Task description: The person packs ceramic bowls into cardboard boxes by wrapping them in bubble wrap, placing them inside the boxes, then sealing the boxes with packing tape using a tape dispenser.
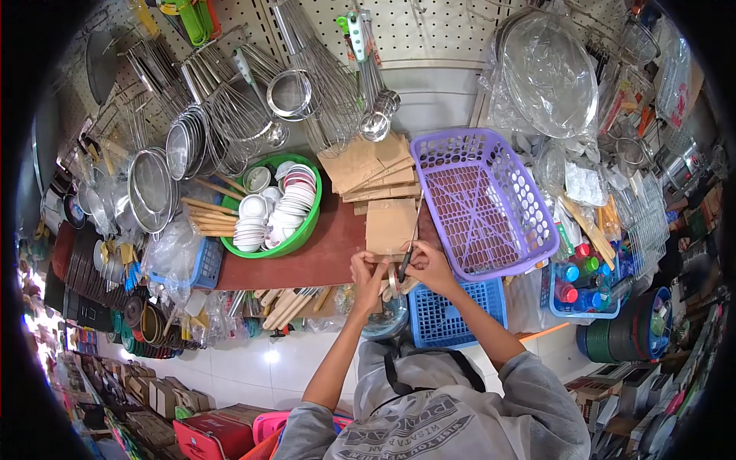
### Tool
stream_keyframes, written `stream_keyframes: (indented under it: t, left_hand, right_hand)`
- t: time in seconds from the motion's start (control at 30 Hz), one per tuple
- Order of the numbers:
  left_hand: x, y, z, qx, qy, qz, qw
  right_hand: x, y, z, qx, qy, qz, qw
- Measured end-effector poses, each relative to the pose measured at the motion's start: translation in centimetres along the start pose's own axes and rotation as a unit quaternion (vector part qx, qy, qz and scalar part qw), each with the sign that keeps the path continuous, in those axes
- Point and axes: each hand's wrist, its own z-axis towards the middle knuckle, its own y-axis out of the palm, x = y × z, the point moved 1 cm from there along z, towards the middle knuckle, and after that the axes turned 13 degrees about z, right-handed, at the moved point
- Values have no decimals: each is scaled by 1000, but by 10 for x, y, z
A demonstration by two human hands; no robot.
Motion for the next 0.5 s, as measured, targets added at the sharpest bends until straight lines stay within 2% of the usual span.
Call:
stream_keyframes:
  t: [0.07, 0.17, 0.27, 0.37, 0.5]
  left_hand:
    - [-18, 6, -5, -4, -36, 55, 998]
    - [-56, 24, -6, -84, -26, 5, 996]
    - [-46, 23, -7, -176, -37, -19, 984]
    - [-28, 14, -11, -205, -51, -35, 977]
    - [-25, 13, -16, -218, -62, -129, 966]
  right_hand:
    - [2, -1, 1, 9, 2, 51, 999]
    - [0, 1, 1, 22, 42, 40, 998]
    - [3, 5, 4, 54, 19, -4, 998]
    - [-9, 8, 9, 84, 2, -108, 991]
    - [15, 4, 25, 90, -102, -200, 970]
